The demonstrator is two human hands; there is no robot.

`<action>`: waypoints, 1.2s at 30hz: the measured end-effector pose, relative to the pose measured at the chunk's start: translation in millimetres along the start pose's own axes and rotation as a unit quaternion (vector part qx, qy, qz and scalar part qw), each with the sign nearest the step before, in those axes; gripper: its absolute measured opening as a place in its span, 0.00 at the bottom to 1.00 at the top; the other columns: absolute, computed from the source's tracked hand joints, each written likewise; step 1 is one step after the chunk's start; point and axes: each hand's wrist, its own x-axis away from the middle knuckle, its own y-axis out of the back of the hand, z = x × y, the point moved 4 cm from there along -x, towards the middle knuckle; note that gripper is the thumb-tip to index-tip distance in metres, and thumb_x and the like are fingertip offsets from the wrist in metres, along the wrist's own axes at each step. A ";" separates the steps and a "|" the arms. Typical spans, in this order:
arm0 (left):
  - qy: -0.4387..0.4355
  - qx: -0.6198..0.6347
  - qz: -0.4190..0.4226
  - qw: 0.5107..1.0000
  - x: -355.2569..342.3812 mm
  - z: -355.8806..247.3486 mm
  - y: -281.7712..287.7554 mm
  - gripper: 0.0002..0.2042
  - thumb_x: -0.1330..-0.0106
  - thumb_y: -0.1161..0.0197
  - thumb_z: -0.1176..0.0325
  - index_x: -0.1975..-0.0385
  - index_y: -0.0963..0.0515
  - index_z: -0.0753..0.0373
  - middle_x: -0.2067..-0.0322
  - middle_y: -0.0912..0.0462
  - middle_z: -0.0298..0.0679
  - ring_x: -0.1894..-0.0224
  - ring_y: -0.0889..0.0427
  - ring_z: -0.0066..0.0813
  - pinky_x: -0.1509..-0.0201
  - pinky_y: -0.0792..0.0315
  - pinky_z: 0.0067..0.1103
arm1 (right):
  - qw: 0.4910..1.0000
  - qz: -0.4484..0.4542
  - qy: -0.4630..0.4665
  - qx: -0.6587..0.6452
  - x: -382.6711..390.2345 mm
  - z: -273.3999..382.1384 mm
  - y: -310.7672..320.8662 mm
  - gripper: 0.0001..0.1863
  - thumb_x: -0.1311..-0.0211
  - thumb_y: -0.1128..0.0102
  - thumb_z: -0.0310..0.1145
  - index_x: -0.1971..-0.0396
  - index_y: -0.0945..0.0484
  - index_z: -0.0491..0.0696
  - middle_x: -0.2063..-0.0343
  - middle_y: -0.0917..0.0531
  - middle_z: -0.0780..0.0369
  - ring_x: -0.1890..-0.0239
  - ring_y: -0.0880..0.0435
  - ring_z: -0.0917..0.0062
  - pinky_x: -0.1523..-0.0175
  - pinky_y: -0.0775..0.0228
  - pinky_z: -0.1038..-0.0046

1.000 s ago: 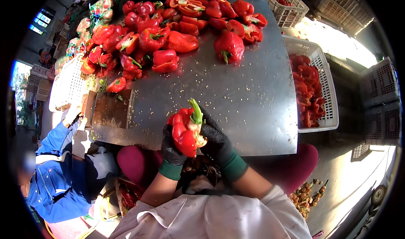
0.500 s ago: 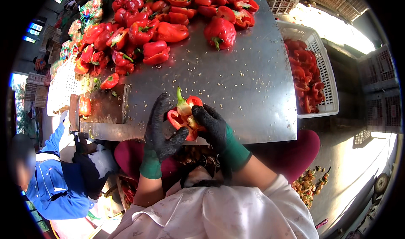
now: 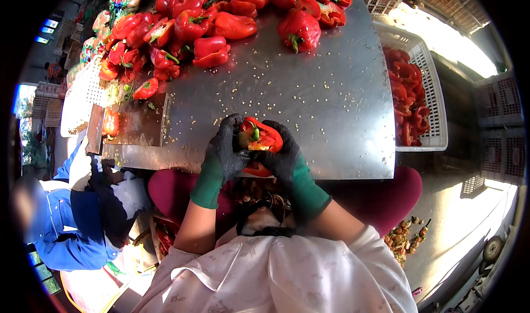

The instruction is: The person removes the stems and seeds from red bell peppers by hand and places the cleaned peppers into a white basket. The person handles each pepper individually, removing the core and seeds before placing it in the basket.

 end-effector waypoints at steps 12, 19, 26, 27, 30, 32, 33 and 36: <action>-0.064 0.018 0.004 0.998 21.5 19.6 31.2 0.13 0.35 0.42 0.72 0.52 0.23 0.66 0.64 0.16 0.39 0.61 0.18 0.24 0.55 0.24 0.22 | 0.911 0.058 0.078 0.402 7.5 52.4 23.2 0.29 0.47 0.39 0.20 0.41 0.28 0.43 0.49 0.20 0.58 0.46 0.22 0.74 0.40 0.31 0.72; -0.008 0.100 0.120 0.988 57.8 33.3 58.9 0.15 0.36 0.37 0.73 0.50 0.21 0.65 0.61 0.15 0.37 0.67 0.21 0.17 0.61 0.25 0.20 | 0.954 0.052 0.040 0.292 5.7 89.0 23.9 0.27 0.47 0.41 0.21 0.43 0.26 0.44 0.48 0.19 0.60 0.45 0.22 0.75 0.39 0.32 0.72; 0.018 0.165 -0.016 0.986 43.9 9.2 46.3 0.13 0.31 0.41 0.75 0.48 0.23 0.69 0.58 0.17 0.37 0.63 0.20 0.19 0.59 0.25 0.16 | 0.998 0.031 0.003 0.051 -5.0 115.7 3.4 0.32 0.45 0.38 0.20 0.37 0.31 0.44 0.47 0.21 0.60 0.46 0.23 0.78 0.39 0.32 0.74; -0.002 0.186 -0.033 0.982 39.5 8.8 45.0 0.14 0.31 0.42 0.76 0.47 0.23 0.69 0.58 0.17 0.36 0.62 0.20 0.19 0.58 0.25 0.17 | 0.999 0.031 -0.013 -0.009 -4.5 117.3 3.3 0.33 0.45 0.37 0.21 0.37 0.31 0.44 0.47 0.21 0.60 0.46 0.23 0.77 0.38 0.32 0.73; -0.043 0.204 -0.097 0.973 25.2 10.5 43.2 0.15 0.33 0.40 0.76 0.46 0.23 0.67 0.58 0.17 0.36 0.62 0.20 0.18 0.57 0.24 0.17 | 0.999 -0.027 0.031 0.025 -2.4 126.7 3.6 0.31 0.44 0.36 0.22 0.38 0.30 0.43 0.48 0.21 0.61 0.46 0.23 0.76 0.38 0.32 0.71; -0.060 0.163 -0.148 0.974 6.6 9.1 44.1 0.16 0.36 0.37 0.76 0.47 0.23 0.66 0.60 0.16 0.37 0.65 0.19 0.18 0.60 0.23 0.18 | 0.949 -0.081 0.212 0.217 -4.8 132.0 11.8 0.30 0.44 0.37 0.22 0.39 0.29 0.46 0.48 0.20 0.58 0.46 0.21 0.69 0.42 0.27 0.66; -0.085 0.155 -0.177 0.968 -8.6 20.3 41.4 0.17 0.36 0.36 0.75 0.46 0.24 0.66 0.58 0.16 0.38 0.64 0.19 0.19 0.60 0.23 0.18 | 0.886 -0.076 0.292 0.351 -4.1 133.2 13.7 0.30 0.45 0.38 0.21 0.39 0.28 0.47 0.48 0.21 0.56 0.46 0.21 0.66 0.43 0.27 0.64; -0.130 0.129 -0.225 0.957 -65.0 39.2 38.8 0.20 0.36 0.36 0.74 0.43 0.26 0.65 0.53 0.18 0.40 0.60 0.19 0.21 0.57 0.23 0.19 | 0.656 -0.022 0.395 0.643 -17.9 114.6 29.2 0.32 0.52 0.41 0.17 0.42 0.25 0.51 0.45 0.24 0.51 0.44 0.24 0.54 0.43 0.27 0.60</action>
